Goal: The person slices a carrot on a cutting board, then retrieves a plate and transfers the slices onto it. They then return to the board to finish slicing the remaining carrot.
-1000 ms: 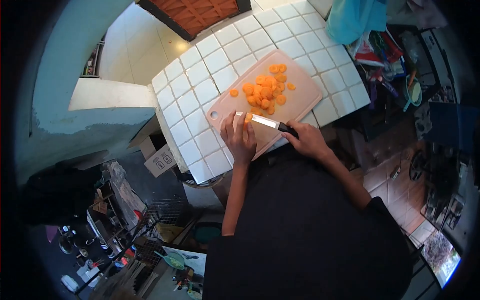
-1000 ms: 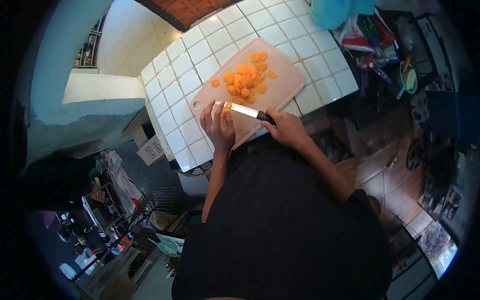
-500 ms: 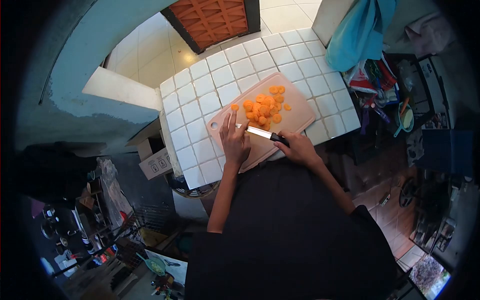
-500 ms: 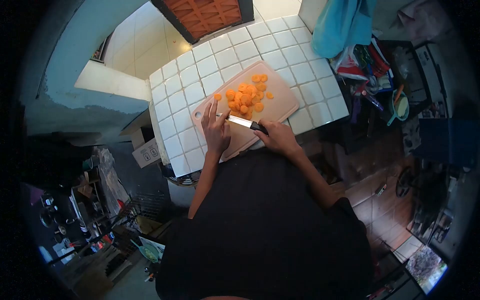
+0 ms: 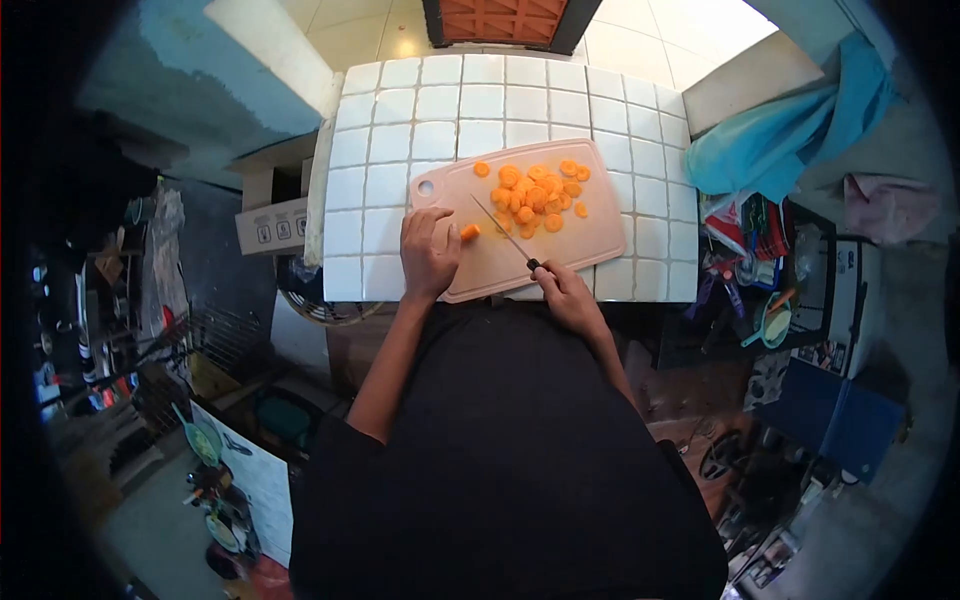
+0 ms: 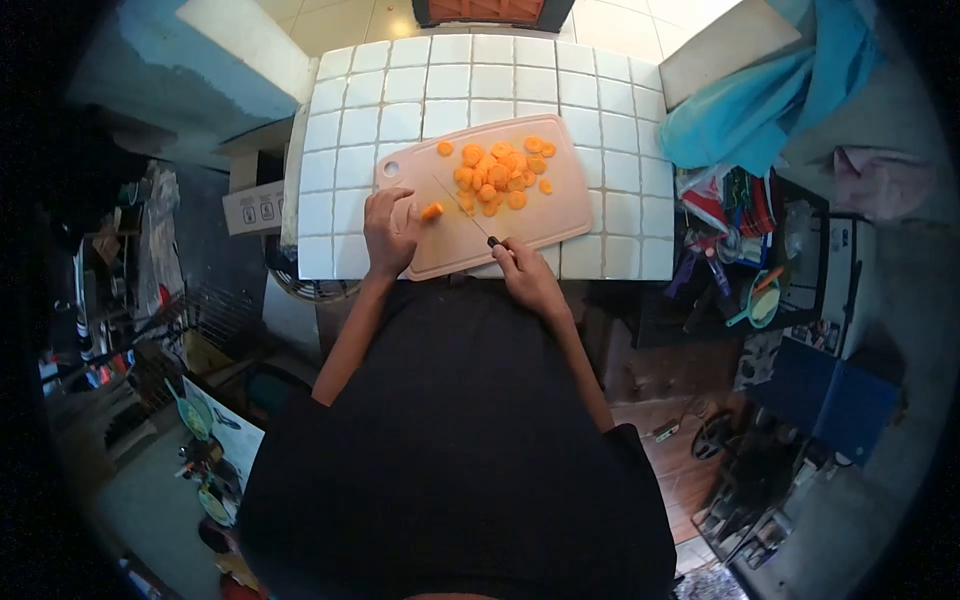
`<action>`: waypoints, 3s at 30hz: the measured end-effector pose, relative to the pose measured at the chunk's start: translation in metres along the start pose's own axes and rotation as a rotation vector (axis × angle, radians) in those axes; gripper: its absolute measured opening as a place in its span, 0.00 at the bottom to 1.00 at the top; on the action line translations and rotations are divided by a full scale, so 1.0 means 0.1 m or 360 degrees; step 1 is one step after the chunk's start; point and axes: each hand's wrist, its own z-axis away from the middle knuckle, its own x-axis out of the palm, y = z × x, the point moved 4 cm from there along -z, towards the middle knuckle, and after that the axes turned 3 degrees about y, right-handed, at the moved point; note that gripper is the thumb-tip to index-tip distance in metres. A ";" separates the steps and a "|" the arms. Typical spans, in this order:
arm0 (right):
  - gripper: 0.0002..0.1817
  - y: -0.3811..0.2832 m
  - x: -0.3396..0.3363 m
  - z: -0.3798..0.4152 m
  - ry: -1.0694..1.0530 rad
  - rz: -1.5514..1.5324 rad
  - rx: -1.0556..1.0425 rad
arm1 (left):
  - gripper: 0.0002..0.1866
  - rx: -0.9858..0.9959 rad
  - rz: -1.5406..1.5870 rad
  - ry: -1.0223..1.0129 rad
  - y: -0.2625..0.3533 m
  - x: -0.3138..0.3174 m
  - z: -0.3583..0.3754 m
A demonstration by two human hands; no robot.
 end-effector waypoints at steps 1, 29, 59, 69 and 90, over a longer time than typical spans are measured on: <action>0.19 -0.04 0.00 0.01 0.0016 0.0061 -0.0022 | 0.11 -0.0024 -0.0014 -0.0074 -0.01 -0.01 0.05; 0.16 -0.11 0.15 0.11 0.0159 0.0574 -0.0256 | 0.08 -0.0112 -0.0095 -0.0013 -0.01 0.31 0.19; 0.17 -0.07 0.18 0.10 0.0116 0.0798 -0.0069 | 0.06 -0.0057 0.0009 -0.0002 -0.01 0.33 0.17; 0.17 -0.09 0.15 0.16 0.0209 0.0630 -0.0194 | 0.07 -0.0032 0.0029 0.0027 -0.05 0.31 0.22; 0.16 -0.25 0.08 0.12 0.0030 0.0715 -0.0204 | 0.06 -0.0064 0.0087 0.0026 -0.03 0.29 0.21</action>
